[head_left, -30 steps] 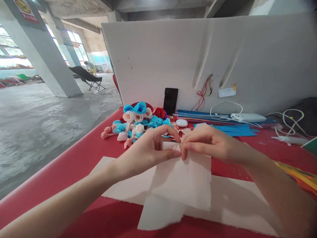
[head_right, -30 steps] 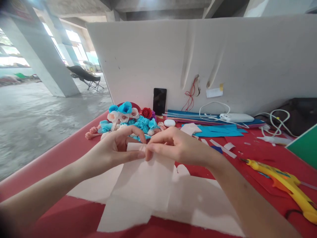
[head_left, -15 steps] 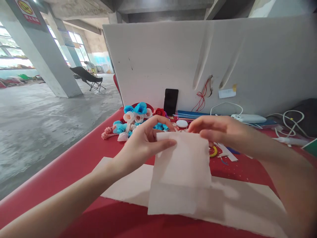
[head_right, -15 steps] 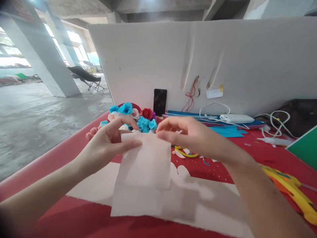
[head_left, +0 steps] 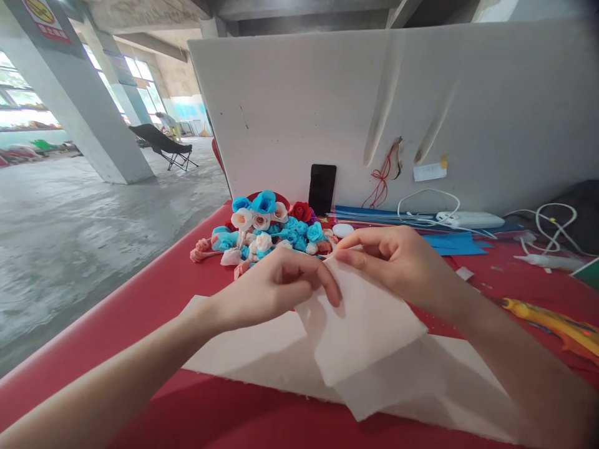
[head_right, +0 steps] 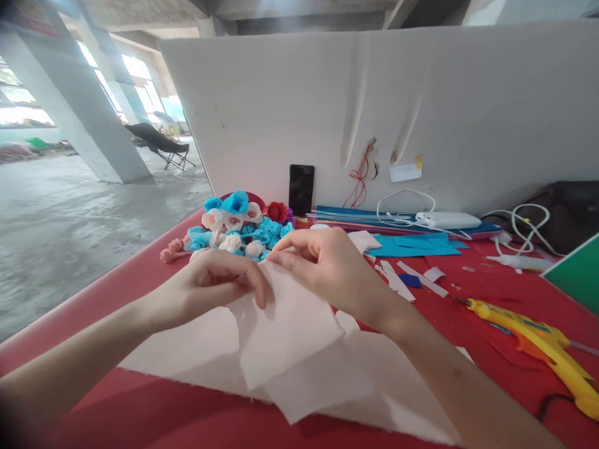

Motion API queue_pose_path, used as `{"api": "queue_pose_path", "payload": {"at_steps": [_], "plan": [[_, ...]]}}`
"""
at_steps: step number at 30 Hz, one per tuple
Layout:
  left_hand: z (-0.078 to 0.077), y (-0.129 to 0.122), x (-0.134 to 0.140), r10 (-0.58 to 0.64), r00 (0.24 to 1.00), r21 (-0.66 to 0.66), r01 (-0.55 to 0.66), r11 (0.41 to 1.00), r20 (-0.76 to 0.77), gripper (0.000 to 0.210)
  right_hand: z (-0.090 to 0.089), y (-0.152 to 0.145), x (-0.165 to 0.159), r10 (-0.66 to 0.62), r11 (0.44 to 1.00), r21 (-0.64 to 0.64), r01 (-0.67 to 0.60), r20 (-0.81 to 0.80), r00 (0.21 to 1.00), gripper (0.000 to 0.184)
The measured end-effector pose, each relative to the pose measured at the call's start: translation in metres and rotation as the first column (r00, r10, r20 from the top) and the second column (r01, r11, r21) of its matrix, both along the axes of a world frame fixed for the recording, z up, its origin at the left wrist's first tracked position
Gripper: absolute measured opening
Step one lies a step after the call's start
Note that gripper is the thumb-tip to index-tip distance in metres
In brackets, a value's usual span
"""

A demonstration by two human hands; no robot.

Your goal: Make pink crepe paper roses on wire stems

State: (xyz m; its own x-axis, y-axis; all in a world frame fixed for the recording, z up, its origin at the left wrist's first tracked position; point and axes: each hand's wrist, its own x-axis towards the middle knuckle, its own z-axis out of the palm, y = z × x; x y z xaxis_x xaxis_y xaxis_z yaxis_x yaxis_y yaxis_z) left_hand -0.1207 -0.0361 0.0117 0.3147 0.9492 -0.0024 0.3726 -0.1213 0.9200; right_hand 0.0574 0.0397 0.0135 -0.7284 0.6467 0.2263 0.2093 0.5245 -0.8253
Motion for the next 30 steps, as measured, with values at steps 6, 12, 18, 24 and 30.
{"api": "queue_pose_path", "payload": {"at_steps": [6,12,18,24,30], "plan": [[0.004,0.008,-0.018,-0.07,0.983,-0.072,0.083,0.994,0.169,0.033,0.017,0.008,0.016,-0.15,0.984,-0.109,0.139,-0.094,0.984,0.022],[-0.012,0.022,-0.009,0.174,0.775,-0.078,-0.16,0.984,0.607,0.026,0.012,0.005,0.012,-0.297,0.951,0.018,0.31,-0.231,0.926,0.022],[-0.027,0.007,0.019,0.153,0.783,-0.206,-0.033,0.978,0.602,0.023,-0.003,-0.003,-0.001,-0.312,0.832,0.388,0.396,-0.263,0.913,0.018],[-0.023,-0.003,0.031,0.273,0.825,-0.3,-0.133,0.945,0.495,0.028,-0.005,0.0,-0.002,-0.35,0.819,0.373,0.436,-0.278,0.895,0.019],[-0.024,0.002,0.029,0.391,0.789,-0.365,-0.227,0.903,0.475,0.017,-0.002,0.007,0.001,-0.418,0.87,0.127,0.476,-0.321,0.85,0.02]]}}
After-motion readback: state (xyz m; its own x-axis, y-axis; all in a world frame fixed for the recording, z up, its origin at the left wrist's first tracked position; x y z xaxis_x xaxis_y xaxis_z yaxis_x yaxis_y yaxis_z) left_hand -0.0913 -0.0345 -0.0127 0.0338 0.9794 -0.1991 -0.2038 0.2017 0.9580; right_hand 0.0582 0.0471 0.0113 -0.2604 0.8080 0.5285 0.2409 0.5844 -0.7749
